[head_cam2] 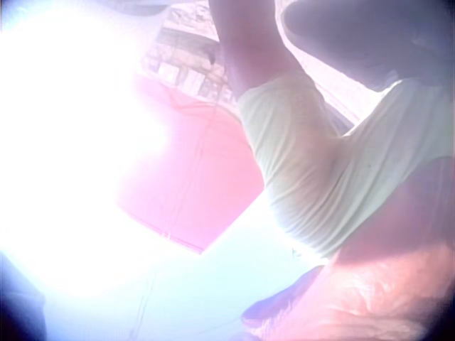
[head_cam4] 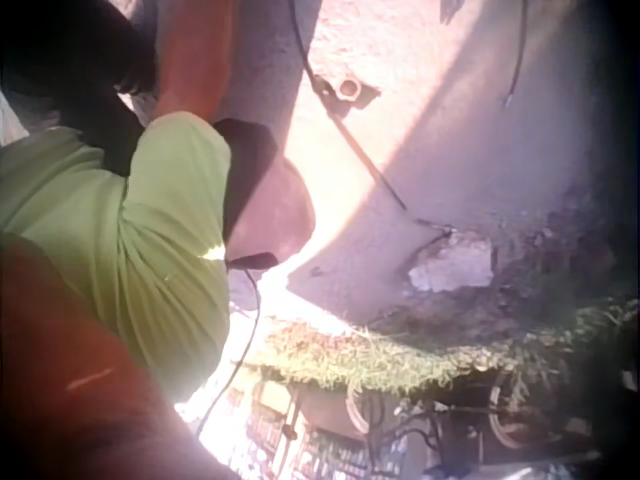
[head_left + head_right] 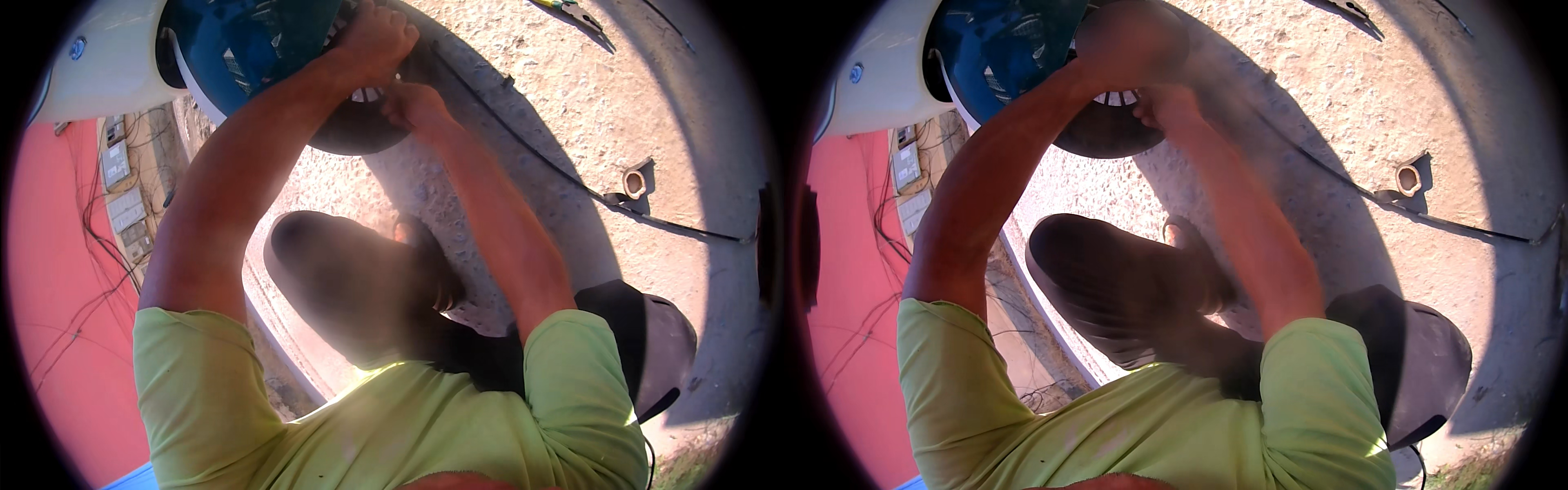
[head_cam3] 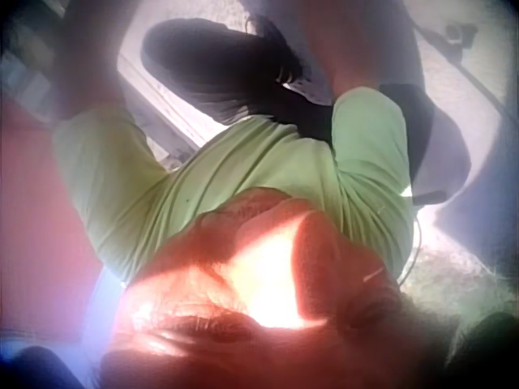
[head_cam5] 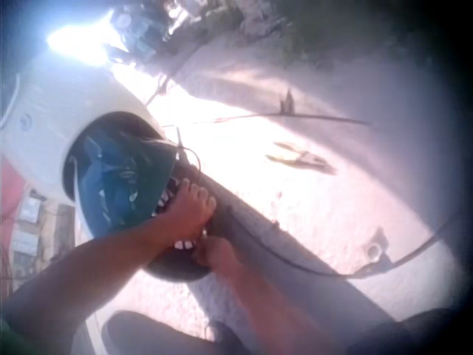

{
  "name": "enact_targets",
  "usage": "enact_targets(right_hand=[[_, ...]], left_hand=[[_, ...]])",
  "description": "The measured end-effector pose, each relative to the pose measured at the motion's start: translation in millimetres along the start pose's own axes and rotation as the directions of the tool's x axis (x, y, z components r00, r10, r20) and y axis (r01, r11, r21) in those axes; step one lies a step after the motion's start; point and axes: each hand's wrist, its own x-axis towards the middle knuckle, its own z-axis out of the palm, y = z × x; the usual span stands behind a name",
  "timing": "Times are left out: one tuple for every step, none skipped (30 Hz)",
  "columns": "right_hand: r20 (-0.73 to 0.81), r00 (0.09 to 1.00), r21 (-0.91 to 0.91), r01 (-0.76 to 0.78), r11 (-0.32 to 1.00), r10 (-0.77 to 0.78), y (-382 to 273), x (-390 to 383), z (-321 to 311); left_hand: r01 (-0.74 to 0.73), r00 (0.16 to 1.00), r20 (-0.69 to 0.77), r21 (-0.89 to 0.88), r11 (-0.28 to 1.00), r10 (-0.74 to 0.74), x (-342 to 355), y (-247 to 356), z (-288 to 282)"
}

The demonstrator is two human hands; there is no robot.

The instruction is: The person attempts to repair a scooter tire by pulling at the rubber and using a pair of pliers to manipulate the tire bead near the wheel rim while crouching on the ground.

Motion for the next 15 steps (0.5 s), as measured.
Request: enact_targets(right_hand=[[-0.008, 0.999, -0.067, 0.037, 0.997, -0.038, 3, -1, 1], [-0.013, 0.999, -0.072, 0.035, 0.997, -0.036, 6, -2, 1], [-0.015, 0.999, -0.076, 0.036, 0.996, -0.038, 7, -2, 3], [-0.017, 0.999, -0.082, 0.037, 0.996, -0.038, 8, -2, 5], [0.009, 0.999, -0.133, 0.039, 0.99, -0.039, 7, -2, 3], [0.036, 0.999, -0.188, 0.045, 0.981, -0.039, 3, 0, -3], [0.064, 0.997, -0.243, 0.05, 0.969, -0.036, 0, 2, -8], [0.081, 0.996, -0.265, 0.045, 0.963, -0.024, -3, 5, -11], [0.091, 0.996, -0.286, 0.042, 0.957, -0.016, -5, 9, -18], [0.109, 0.994, -0.309, 0.038, 0.95, -0.004, -8, 8, -19], [0.1, 0.995, -0.31, 0.026, 0.95, 0.006, -12, 9, -19], [0.092, 0.995, -0.312, 0.009, 0.95, 0.021, -19, 3, -17], [0.084, 0.996, -0.313, -0.008, 0.95, 0.036, -23, -1, -16], [0.122, 0.992, -0.195, -0.004, 0.981, 0.028, -18, 8, -24], [0.149, 0.989, -0.068, 0.001, 0.998, 0.01, -12, 23, -41]], left_hand=[[0.001, 1.0, -0.005, 0.001, 1.0, -0.001, 0, 1, 1], [0.003, 1.0, -0.027, -0.004, 1.0, -0.003, -1, 1, 1], [0.005, 0.999, -0.05, -0.006, 1.0, -0.005, -3, -1, 5], [0.007, 0.997, -0.072, -0.007, 1.0, -0.008, -4, -2, 10], [0.004, 0.996, -0.089, -0.012, 1.0, -0.005, -5, -2, 14], [0.004, 0.994, -0.108, -0.016, 1.0, -0.006, -5, -2, 16], [0.006, 0.992, -0.125, -0.021, 1.0, -0.009, -6, -3, 19], [0.01, 0.997, -0.082, -0.03, 0.999, -0.013, -7, -4, 22], [0.008, 0.999, -0.045, -0.042, 0.999, -0.01, -1, -1, 15], [0.014, 1.0, -0.002, -0.052, 0.999, -0.014, 0, -1, 9], [0.005, 1.0, 0.015, -0.031, 1.0, -0.005, 1, -2, 2], [-0.001, 0.999, 0.037, -0.014, 1.0, 0.002, 0, -1, -1], [-0.009, 0.998, 0.059, 0.002, 1.0, 0.009, -2, -1, -4], [0.003, 1.0, 0.031, 0.004, 1.0, -0.003, -4, -1, -5], [0.005, 1.0, -0.004, 0.005, 1.0, -0.005, -2, -1, -6]])
